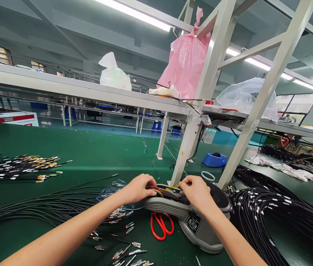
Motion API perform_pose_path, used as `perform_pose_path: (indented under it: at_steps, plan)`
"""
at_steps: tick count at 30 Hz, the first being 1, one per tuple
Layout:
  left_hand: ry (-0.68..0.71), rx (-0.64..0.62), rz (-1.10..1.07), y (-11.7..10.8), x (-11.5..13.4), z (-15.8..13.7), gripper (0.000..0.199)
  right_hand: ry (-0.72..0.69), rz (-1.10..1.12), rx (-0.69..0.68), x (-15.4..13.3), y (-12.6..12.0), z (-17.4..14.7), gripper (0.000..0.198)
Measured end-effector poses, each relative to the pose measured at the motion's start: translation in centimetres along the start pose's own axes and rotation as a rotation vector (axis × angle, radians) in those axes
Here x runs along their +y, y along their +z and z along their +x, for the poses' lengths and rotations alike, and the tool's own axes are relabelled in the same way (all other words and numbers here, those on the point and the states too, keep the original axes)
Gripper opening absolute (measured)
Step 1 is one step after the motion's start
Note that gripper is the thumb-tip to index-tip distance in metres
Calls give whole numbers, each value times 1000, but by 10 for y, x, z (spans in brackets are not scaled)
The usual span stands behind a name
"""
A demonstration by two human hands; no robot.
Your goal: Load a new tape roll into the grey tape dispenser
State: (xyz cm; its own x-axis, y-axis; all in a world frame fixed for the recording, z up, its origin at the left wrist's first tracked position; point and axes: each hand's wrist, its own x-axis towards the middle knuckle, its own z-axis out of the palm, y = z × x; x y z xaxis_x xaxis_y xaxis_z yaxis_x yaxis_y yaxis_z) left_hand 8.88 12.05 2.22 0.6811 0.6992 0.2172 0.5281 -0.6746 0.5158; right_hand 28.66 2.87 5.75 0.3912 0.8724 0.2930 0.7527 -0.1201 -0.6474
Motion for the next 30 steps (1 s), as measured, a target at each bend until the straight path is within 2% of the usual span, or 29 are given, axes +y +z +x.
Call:
perform_pose_path:
  at_steps: [4,11,16,21,30]
  plan:
    - [7,14,42,5,-2,1,20,7,4,30,-7,-7,0,19]
    - [3,-4,78,6,12,7,22,32,-56,57,-7,-20,-4,24]
    - [40,-23,57,4,27,9,32,88,-172,40,-1,-25,-14,26]
    - [67,-59,78,11,44,21,28,151,-342,47,2,-23,-20,28]
    - [45,-90,130,27,55,30,15,63,-530,58,13,-15,-27,28]
